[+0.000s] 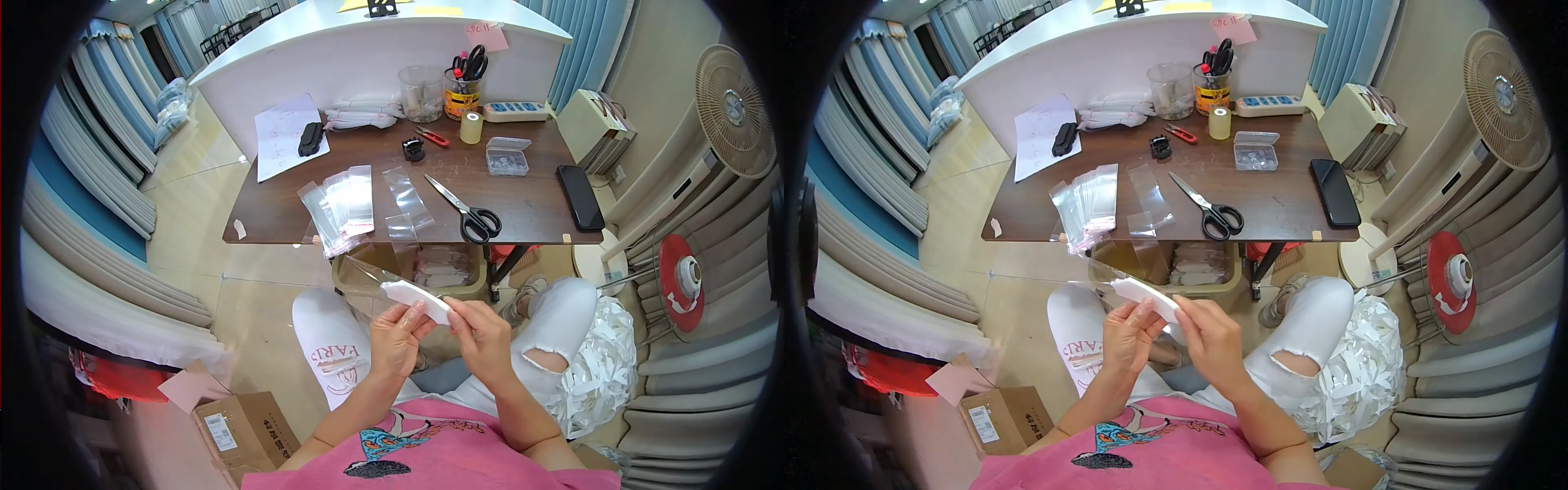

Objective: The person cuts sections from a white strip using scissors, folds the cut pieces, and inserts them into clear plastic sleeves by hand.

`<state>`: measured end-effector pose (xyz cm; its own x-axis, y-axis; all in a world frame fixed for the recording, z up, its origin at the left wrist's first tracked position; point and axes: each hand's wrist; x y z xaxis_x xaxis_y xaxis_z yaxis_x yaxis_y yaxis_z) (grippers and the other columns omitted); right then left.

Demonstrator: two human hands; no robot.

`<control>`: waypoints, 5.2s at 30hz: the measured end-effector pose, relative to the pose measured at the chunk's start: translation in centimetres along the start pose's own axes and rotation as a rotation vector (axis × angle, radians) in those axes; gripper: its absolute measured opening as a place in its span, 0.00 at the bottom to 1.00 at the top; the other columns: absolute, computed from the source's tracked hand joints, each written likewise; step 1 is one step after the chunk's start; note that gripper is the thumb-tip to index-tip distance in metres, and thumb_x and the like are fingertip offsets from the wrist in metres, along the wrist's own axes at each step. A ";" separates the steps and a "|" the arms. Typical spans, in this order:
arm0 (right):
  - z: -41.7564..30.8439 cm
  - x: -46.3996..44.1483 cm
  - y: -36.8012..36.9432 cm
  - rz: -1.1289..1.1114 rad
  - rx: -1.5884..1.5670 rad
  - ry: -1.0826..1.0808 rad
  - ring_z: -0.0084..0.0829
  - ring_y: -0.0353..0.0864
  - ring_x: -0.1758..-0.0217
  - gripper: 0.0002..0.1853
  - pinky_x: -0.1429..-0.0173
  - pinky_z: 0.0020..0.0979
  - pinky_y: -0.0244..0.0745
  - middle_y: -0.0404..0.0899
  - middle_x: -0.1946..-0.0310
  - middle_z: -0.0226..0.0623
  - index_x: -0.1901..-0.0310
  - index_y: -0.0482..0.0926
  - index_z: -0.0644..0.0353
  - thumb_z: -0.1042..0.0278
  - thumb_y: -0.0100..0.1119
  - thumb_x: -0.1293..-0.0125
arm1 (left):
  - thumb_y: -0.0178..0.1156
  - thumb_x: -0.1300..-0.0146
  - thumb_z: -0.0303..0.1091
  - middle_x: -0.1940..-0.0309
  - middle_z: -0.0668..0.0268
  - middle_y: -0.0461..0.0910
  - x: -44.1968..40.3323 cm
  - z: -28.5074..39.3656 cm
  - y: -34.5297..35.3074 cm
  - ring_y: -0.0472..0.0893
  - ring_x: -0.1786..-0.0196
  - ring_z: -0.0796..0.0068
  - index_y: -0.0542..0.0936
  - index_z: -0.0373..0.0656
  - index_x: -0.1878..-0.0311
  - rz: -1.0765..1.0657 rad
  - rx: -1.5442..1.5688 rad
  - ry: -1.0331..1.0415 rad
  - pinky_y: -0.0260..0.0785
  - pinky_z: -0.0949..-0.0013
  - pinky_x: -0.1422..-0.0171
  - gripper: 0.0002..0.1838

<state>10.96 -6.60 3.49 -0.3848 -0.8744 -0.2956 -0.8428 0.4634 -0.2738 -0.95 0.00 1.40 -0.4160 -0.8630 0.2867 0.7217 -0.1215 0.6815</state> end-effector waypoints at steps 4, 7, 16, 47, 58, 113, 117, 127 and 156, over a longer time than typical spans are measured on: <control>0.1 0.3 0.8 0.082 0.303 -0.192 0.37 0.76 0.68 0.11 0.66 0.29 0.70 0.74 0.69 0.44 0.58 0.75 0.65 0.77 0.53 0.44 | 0.55 0.43 0.25 0.65 0.58 0.78 0.3 -0.4 0.4 0.79 0.62 0.70 0.76 0.33 0.62 0.003 -0.030 0.036 0.75 0.68 0.56 0.07; -0.6 0.2 0.5 0.151 0.138 -0.046 0.35 0.76 0.69 0.10 0.67 0.28 0.70 0.76 0.71 0.42 0.61 0.76 0.65 0.77 0.55 0.46 | 0.54 0.42 0.25 0.65 0.57 0.78 0.9 -0.8 0.9 0.79 0.62 0.69 0.76 0.33 0.62 -0.016 -0.058 0.008 0.75 0.68 0.56 0.07; 0.3 0.7 -0.1 0.224 0.061 -0.106 0.30 0.75 0.70 0.09 0.67 0.26 0.70 0.77 0.76 0.36 0.67 0.79 0.62 0.80 0.61 0.54 | 0.53 0.41 0.26 0.64 0.58 0.78 1.1 -1.7 1.0 0.79 0.62 0.71 0.76 0.33 0.62 -0.053 -0.040 -0.057 0.74 0.69 0.55 0.07; 20.3 -3.9 -6.2 -0.689 1.091 0.112 0.41 0.78 0.65 0.26 0.61 0.37 0.73 0.79 0.69 0.42 0.68 0.79 0.62 0.43 0.50 0.46 | 0.56 0.43 0.28 0.50 0.55 0.69 3.5 -9.3 -7.1 0.74 0.51 0.61 0.57 0.40 0.40 -0.087 -0.024 -0.659 0.68 0.64 0.47 0.28; 7.6 5.1 -7.9 -0.842 -0.387 0.858 0.27 0.78 0.71 0.15 0.69 0.25 0.71 0.78 0.75 0.37 0.68 0.74 0.64 0.57 0.56 0.42 | 0.65 0.55 0.42 0.41 0.54 0.60 0.7 -5.9 -3.0 0.59 0.38 0.54 0.59 0.43 0.38 -0.860 -1.399 0.452 0.53 0.59 0.38 0.40; 2.0 -0.6 -2.6 -0.539 -0.675 0.260 0.30 0.62 0.42 0.21 0.41 0.32 0.57 0.62 0.45 0.40 0.48 0.67 0.62 0.53 0.40 0.33 | 0.40 0.38 0.57 0.82 0.68 0.65 0.4 -0.8 1.5 0.65 0.76 0.77 0.68 0.45 0.68 -0.290 -0.106 0.425 0.64 0.72 0.66 0.22; 4.3 -0.3 -6.8 -1.148 -0.483 0.473 0.18 0.71 0.64 0.18 0.59 0.22 0.67 0.73 0.69 0.26 0.50 0.67 0.63 0.58 0.37 0.31 | 0.37 0.36 0.55 0.85 0.72 0.57 0.1 3.2 0.8 0.60 0.80 0.80 0.67 0.45 0.69 -0.111 0.069 0.444 0.60 0.74 0.73 0.22; -1.0 -1.2 -1.7 -0.161 -0.143 -0.246 0.25 0.69 0.66 0.06 0.62 0.23 0.65 0.70 0.70 0.37 0.67 0.72 0.65 0.81 0.56 0.48 | 0.51 0.49 0.65 0.65 0.67 0.68 1.2 -3.0 0.7 0.68 0.63 0.80 0.68 0.39 0.60 -0.291 0.047 0.365 0.63 0.74 0.59 0.33; -1.7 -2.8 -1.4 -0.533 -0.615 -0.006 0.36 0.56 0.38 0.04 0.38 0.37 0.53 0.53 0.41 0.43 0.68 0.76 0.62 0.73 0.55 0.43 | 0.55 0.54 0.67 0.62 0.66 0.70 2.3 -2.5 1.1 0.72 0.59 0.76 0.66 0.39 0.54 -0.367 -0.053 0.267 0.66 0.74 0.57 0.38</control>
<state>12.55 -5.07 6.20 0.1275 -0.9536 -0.2727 -0.9686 -0.1788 0.1725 0.25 -3.39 1.09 -0.4973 -0.8536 -0.1555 0.5832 -0.4615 0.6686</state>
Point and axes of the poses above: each hand's wrist, its own x-axis away from the middle knuckle, its own y-axis out of the palm, z = x × y
